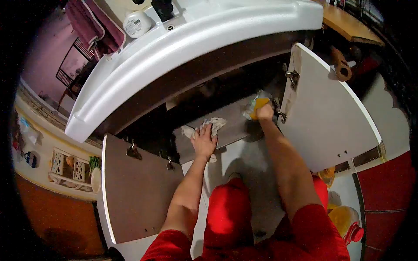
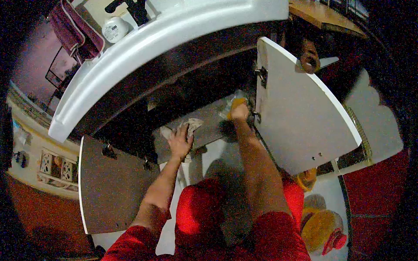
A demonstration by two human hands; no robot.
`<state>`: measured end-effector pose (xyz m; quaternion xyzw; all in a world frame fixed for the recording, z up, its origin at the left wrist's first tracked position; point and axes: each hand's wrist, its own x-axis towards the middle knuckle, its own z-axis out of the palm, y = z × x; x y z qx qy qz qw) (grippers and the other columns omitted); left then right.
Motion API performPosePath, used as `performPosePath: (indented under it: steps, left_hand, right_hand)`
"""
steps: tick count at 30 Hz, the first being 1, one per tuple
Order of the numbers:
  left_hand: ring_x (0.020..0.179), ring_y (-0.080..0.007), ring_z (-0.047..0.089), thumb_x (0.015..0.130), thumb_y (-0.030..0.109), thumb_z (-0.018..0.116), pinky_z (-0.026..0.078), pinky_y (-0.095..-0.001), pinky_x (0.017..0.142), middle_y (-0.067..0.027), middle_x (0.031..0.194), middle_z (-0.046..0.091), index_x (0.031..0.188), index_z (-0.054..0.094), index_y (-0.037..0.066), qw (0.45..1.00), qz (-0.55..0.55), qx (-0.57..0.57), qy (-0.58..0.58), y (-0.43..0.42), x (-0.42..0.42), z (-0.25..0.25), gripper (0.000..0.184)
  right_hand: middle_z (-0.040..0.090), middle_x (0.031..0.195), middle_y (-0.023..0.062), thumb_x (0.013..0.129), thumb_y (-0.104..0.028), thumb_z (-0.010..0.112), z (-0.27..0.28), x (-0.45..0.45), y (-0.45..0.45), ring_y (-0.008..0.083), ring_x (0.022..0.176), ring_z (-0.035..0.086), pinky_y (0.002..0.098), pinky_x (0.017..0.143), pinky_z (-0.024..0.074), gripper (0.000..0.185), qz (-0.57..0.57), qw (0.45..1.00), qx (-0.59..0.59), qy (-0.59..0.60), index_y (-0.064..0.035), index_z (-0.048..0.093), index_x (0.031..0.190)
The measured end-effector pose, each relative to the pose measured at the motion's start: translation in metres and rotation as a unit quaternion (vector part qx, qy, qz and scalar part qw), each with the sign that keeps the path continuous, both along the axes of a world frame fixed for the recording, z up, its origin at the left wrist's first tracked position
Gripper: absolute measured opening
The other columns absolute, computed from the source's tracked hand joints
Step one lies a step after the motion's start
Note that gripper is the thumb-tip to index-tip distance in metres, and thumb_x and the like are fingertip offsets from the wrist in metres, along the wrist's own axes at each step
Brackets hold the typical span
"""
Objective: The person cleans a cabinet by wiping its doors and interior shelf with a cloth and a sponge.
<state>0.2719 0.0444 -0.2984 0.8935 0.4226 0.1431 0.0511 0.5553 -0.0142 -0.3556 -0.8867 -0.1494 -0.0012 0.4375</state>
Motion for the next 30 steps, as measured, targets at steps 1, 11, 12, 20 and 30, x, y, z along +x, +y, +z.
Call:
performPosePath:
  steps: [1,11,12,20,30]
  left_hand:
    - [0.128,-0.0325,0.032,0.081,0.032,0.057,0.021,-0.0582,0.101,-0.0013,0.137,0.042,0.128,0.049,0.022,1.0,-0.008,0.002,-0.007,-0.006,0.001,0.008,0.049]
    - [0.126,-0.0301,0.036,0.088,0.023,0.049,0.023,-0.0615,0.099,0.0027,0.131,0.049,0.128,0.048,0.024,0.988,-0.083,0.027,0.127,0.033,0.022,0.001,0.041]
    - [0.121,-0.0292,0.042,0.087,0.022,0.049,0.026,-0.0599,0.098,0.0021,0.124,0.055,0.128,0.049,0.024,0.989,-0.071,0.083,0.101,0.053,0.029,-0.012,0.041]
    - [0.103,-0.028,0.056,0.081,0.023,0.053,0.044,-0.0378,0.085,-0.0016,0.114,0.061,0.091,0.065,0.018,0.931,-0.067,0.023,0.357,0.147,0.058,-0.055,0.017]
    - [0.126,-0.03,0.034,0.087,0.037,0.046,0.029,-0.0552,0.097,-0.0046,0.124,0.055,0.13,0.044,0.024,0.976,-0.162,-0.022,0.142,0.026,0.034,0.018,0.045]
  right_hand:
    - [0.06,0.109,0.0173,0.074,-0.021,0.063,0.011,-0.014,-0.007,0.0322,0.099,0.058,0.0386,0.08,0.0471,0.041,-0.002,0.993,-0.037,-0.109,-0.001,0.056,0.109]
    - [0.046,0.129,0.0101,0.072,-0.023,0.065,-0.041,-0.035,-0.008,0.0279,0.122,0.038,0.0403,0.101,0.0278,0.047,0.116,0.828,-0.332,-0.436,-0.0061,0.055,0.115]
    - [0.045,0.13,0.01,0.07,-0.021,0.069,-0.046,-0.031,-0.008,0.0283,0.122,0.038,0.041,0.103,0.0266,0.05,0.099,0.772,-0.414,-0.472,-0.0071,0.056,0.116]
    - [0.048,0.128,0.0064,0.068,-0.016,0.069,0.039,-0.035,-0.061,0.0268,0.122,0.038,0.0403,0.104,0.0262,0.047,0.322,0.921,-0.047,-0.212,-0.0048,0.057,0.112]
    - [0.053,0.122,0.0076,0.067,-0.018,0.07,0.051,-0.036,-0.049,0.0267,0.12,0.039,0.0414,0.097,0.0316,0.046,0.293,0.933,-0.067,-0.195,-0.0032,0.059,0.109]
